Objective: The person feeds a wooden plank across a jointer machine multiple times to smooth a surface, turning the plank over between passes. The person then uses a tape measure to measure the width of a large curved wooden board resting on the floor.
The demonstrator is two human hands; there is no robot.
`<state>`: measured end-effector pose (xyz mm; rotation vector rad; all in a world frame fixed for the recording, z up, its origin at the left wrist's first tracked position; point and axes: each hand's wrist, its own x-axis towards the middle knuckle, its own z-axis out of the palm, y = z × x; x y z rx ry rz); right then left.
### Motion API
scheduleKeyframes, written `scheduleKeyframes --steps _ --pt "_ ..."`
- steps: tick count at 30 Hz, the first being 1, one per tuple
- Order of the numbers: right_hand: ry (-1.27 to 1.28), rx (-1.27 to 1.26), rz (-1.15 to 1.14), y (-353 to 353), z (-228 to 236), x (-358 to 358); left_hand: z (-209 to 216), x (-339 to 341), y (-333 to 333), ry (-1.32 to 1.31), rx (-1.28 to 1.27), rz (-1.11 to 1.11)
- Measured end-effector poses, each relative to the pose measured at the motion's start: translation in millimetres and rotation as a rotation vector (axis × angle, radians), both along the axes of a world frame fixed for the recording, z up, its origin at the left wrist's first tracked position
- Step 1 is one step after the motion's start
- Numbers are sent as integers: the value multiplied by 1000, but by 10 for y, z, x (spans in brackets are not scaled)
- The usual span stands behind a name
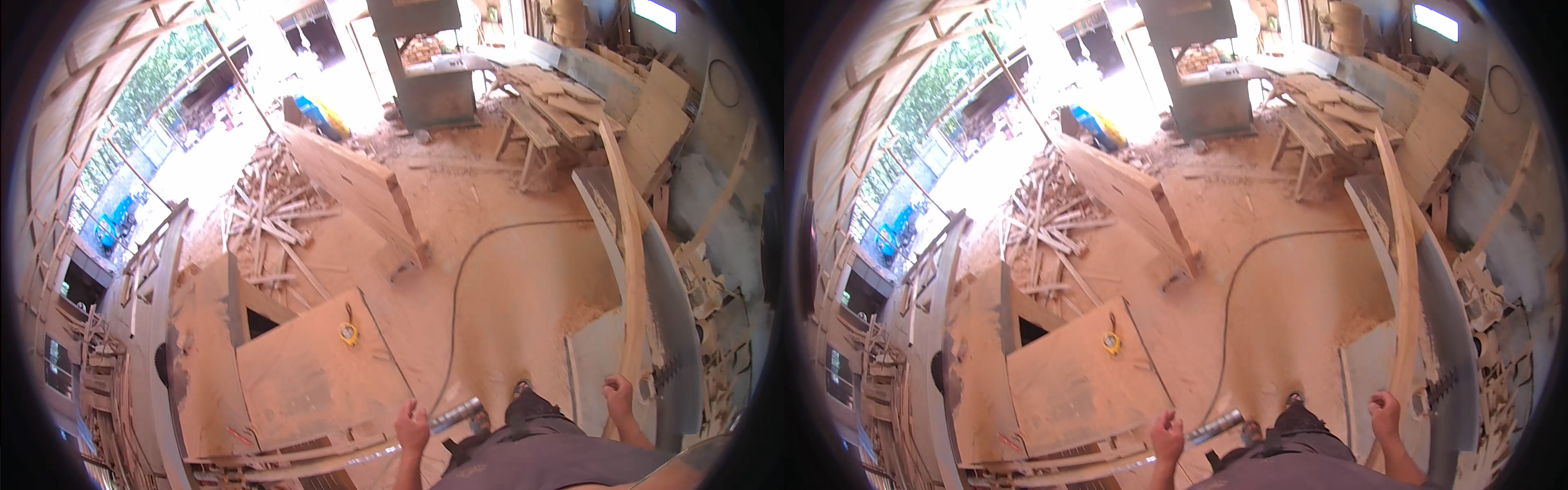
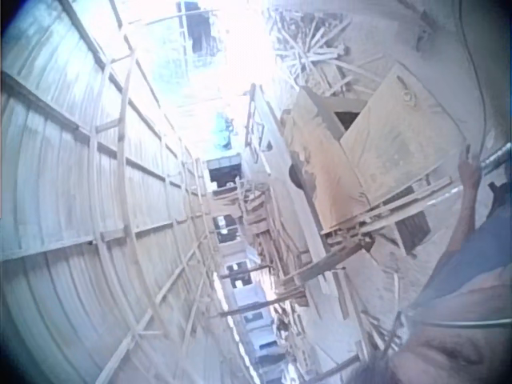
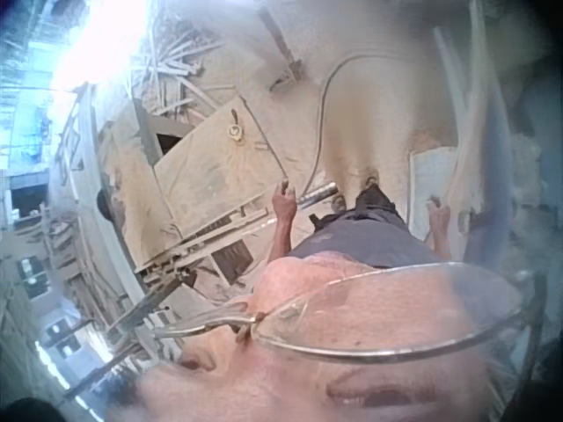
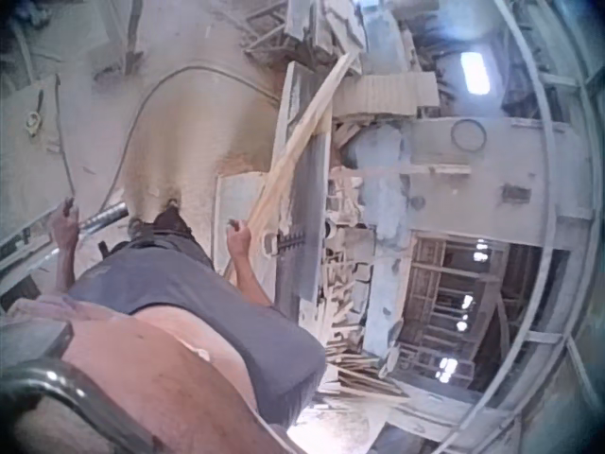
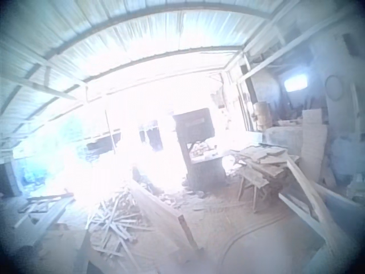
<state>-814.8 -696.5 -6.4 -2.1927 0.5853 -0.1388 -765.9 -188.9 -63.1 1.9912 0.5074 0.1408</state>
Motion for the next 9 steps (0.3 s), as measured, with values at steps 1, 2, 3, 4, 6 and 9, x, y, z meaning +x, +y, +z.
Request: scheduleKeyframes --steps 1,2,3,4,6,9 --pt "49 97 181 167 62 326 -143 3 43 -9 -22 30" --pt "135 26 372 327 151 610 -212 30 29 -53 -57 67" --pt "222 -50 563 476 245 854 -131 71 -18 -59 -72 94" --pt "305 -134 746 588 274 1043 -117 120 -57 -56 -62 103" --pt "548 -294 959 568 162 1374 -122 265 -244 -67 -99 140" --pt "816 -309 1213 624 -26 1937 -97 585 -378 -117 -169 239"
